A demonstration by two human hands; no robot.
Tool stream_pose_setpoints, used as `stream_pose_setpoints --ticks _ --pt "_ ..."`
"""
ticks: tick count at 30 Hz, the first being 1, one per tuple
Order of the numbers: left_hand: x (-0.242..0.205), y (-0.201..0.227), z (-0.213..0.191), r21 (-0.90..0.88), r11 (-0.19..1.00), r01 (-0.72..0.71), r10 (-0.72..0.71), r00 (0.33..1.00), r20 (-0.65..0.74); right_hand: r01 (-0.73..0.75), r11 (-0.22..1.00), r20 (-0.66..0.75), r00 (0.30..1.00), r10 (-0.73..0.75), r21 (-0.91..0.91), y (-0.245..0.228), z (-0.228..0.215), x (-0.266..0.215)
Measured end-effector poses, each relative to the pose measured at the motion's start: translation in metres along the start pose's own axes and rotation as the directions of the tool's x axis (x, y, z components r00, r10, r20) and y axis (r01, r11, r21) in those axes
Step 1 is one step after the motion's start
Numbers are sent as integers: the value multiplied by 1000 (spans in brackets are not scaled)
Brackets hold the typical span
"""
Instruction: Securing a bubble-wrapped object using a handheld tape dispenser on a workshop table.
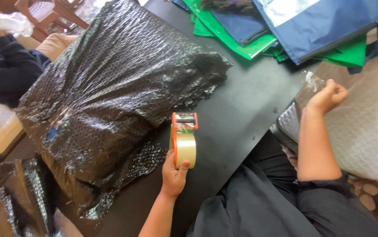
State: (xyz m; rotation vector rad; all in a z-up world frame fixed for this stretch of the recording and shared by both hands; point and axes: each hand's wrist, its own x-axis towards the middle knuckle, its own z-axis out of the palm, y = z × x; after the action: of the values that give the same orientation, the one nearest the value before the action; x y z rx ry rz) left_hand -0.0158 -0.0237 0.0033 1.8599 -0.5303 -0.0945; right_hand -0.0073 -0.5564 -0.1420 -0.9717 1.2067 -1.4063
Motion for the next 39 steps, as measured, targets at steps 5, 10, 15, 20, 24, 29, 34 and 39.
stream_pose_setpoints --ticks 5,10,15,20,24,29,34,39 --pt "1 10 -2 94 995 15 -17 999 30 372 927 329 870 -367 50 -91 3 -68" --pt "-2 -12 4 82 977 -196 202 976 -86 411 872 893 235 -385 267 -179 15 -181" --pt "-1 4 2 97 968 -231 241 965 -100 486 752 886 -121 -447 446 -210 26 -264" --pt "-4 -11 3 115 963 -244 256 961 -109 541 705 885 -209 -416 459 -198 22 -289" --pt "-2 -12 3 137 969 -206 219 972 -84 487 781 920 -166 -356 390 -191 14 -291" --pt "-2 -38 4 199 955 -221 236 970 -54 629 626 858 -137 -495 461 -172 -1 -301" --pt "-3 -34 8 164 960 -227 239 969 -58 735 490 836 -190 -515 468 -181 -12 -304" --pt "-4 -35 9 215 947 -237 257 964 -67 759 455 845 -226 -485 465 -187 -22 -299"
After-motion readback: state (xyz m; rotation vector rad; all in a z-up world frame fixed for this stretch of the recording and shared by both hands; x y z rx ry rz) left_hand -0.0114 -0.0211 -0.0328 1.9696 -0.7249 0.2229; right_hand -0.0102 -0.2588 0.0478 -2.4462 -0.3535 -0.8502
